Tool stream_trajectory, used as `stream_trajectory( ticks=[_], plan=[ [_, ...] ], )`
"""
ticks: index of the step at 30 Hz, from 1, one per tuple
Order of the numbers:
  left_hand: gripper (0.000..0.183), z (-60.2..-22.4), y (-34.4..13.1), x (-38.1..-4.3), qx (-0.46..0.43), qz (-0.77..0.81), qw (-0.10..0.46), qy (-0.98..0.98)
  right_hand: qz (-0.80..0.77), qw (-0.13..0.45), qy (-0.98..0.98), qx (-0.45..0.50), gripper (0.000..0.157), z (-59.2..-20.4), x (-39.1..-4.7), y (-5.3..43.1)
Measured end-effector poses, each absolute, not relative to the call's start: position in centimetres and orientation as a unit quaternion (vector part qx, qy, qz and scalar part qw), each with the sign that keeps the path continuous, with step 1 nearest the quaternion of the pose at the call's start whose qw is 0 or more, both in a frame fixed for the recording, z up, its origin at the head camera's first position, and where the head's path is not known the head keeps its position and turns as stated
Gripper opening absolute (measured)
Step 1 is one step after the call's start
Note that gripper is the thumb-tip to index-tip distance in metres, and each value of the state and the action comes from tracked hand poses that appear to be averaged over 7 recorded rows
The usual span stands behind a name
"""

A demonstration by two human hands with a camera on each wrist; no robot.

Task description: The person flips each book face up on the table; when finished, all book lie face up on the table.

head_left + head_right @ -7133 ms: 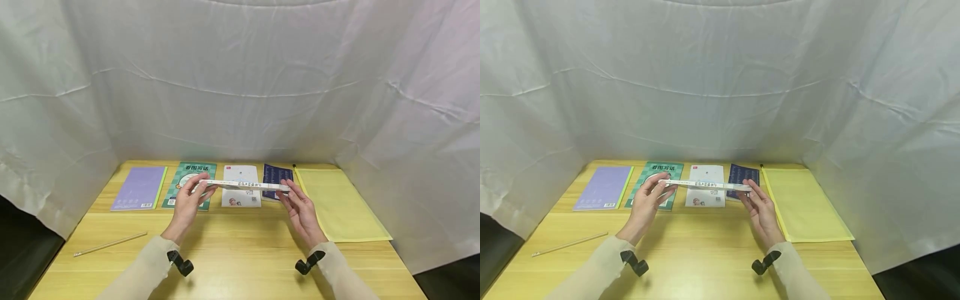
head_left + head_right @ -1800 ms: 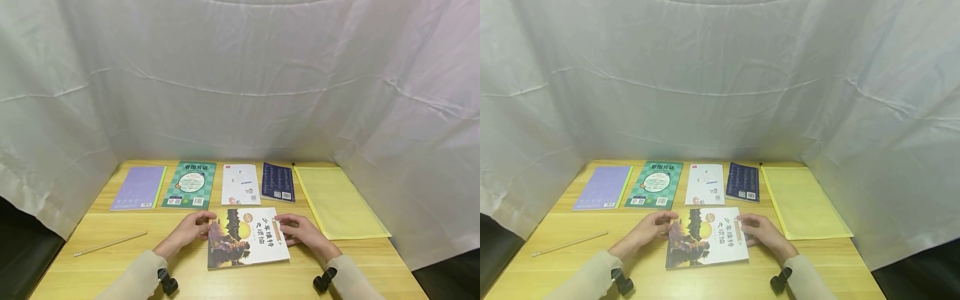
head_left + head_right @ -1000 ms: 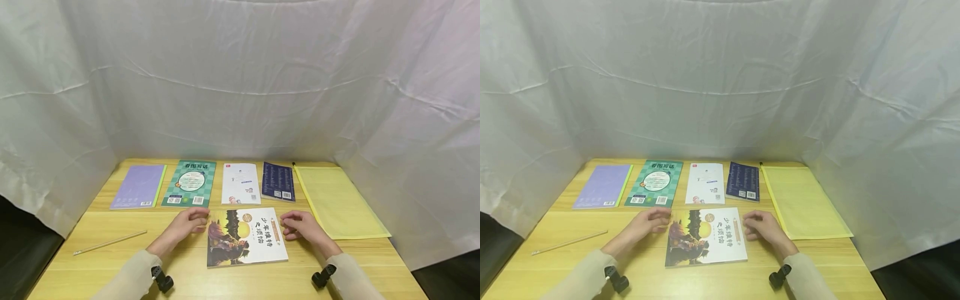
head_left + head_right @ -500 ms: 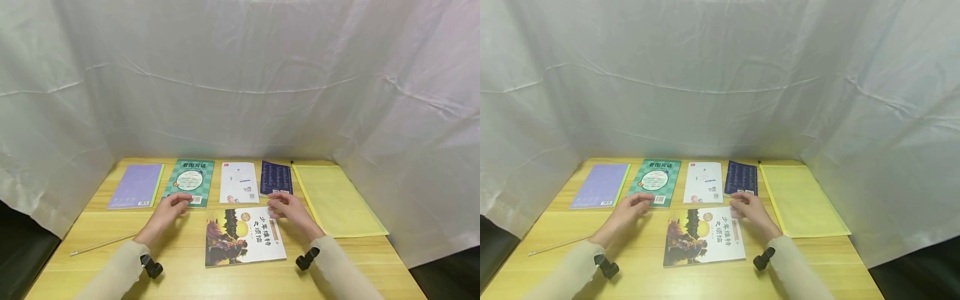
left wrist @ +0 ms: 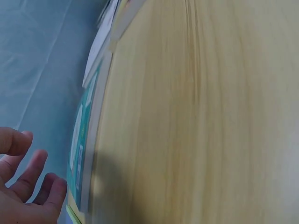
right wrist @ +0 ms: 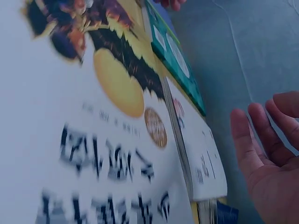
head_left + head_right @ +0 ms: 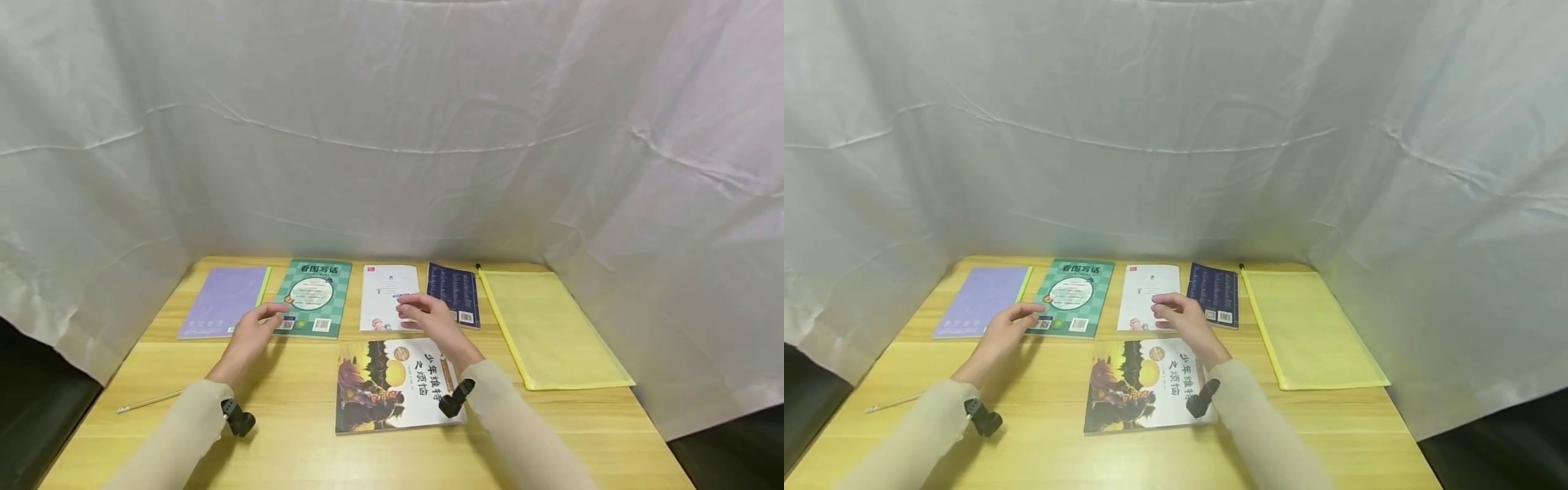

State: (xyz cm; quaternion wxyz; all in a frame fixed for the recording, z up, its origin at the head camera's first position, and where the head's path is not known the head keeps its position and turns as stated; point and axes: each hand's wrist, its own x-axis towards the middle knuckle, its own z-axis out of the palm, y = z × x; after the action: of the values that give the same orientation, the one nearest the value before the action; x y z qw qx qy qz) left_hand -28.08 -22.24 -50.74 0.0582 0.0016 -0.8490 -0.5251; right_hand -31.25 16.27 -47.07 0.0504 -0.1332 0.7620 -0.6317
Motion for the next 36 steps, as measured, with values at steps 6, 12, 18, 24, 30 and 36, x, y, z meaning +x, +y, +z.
stream_trajectory(
  ticks=[6,12,18,24,30,36],
  plan=[
    [0.039,-51.2,-23.3,-28.4,0.019,-0.530,0.052,-0.846,-0.660,0.058,0.734,-0.152,0.038,-47.1,-31.9,13.5],
    [0.039,-51.2,-23.2,-28.6,0.012,-0.529,0.047,-0.847,-0.668,0.073,0.724,-0.154,0.038,-48.0,-32.0,11.0],
    [0.041,-50.9,-22.9,-28.5,0.010,-0.522,0.036,-0.852,-0.662,0.090,0.727,-0.156,0.047,-48.9,-31.9,8.8],
    [0.039,-50.9,-22.9,-28.3,0.019,-0.510,0.030,-0.860,-0.664,0.110,0.721,-0.163,0.049,-49.6,-31.6,6.7],
    [0.039,-51.2,-23.0,-28.4,0.021,-0.499,0.029,-0.866,-0.663,0.127,0.722,-0.153,0.050,-49.9,-31.1,5.5],
    [0.041,-51.2,-23.3,-28.2,0.032,-0.492,0.028,-0.869,-0.671,0.144,0.713,-0.146,0.059,-50.5,-31.0,5.2]
  ],
)
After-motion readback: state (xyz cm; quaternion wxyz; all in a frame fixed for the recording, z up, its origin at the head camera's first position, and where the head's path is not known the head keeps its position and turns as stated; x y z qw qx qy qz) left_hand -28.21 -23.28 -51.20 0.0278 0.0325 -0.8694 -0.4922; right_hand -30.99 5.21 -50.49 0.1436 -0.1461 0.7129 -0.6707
